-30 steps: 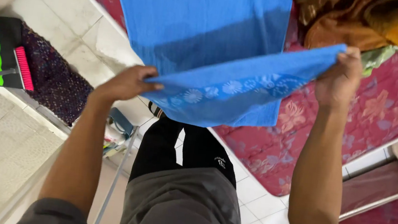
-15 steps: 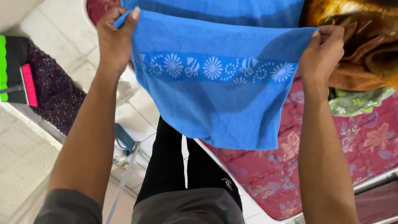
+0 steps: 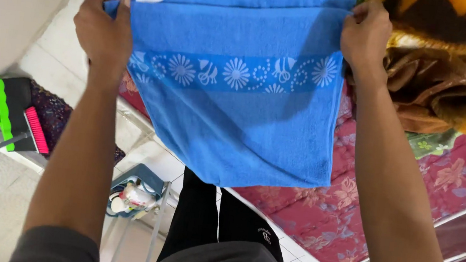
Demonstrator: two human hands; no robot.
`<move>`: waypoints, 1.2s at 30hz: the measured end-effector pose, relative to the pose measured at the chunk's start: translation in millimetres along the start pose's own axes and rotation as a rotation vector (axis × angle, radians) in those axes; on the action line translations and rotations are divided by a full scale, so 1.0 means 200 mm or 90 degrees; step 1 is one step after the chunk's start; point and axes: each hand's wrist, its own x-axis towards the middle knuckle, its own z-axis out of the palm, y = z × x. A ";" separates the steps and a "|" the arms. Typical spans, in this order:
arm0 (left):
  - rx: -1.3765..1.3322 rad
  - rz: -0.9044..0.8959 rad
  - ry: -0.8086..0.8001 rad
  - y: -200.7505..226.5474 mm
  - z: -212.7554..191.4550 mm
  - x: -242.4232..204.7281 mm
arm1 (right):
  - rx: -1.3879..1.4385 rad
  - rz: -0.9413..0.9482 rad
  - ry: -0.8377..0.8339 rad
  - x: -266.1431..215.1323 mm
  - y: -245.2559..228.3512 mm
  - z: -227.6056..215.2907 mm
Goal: The person is folding and rolling various items of laundry, including towels and clothes, on a bed.
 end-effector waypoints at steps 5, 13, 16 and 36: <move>0.016 0.175 0.043 0.39 0.04 -0.03 | 0.005 -0.117 0.059 0.06 -0.21 -0.09; -0.104 0.306 -0.127 0.74 0.31 -0.18 | -0.080 -0.184 0.012 0.15 -0.15 -0.09; -0.082 0.315 -0.128 0.78 0.35 -0.21 | -0.058 -0.224 0.032 0.21 -0.22 -0.13; -0.084 0.289 -0.069 0.94 0.54 0.00 | 0.045 -0.190 0.012 0.16 0.00 -0.14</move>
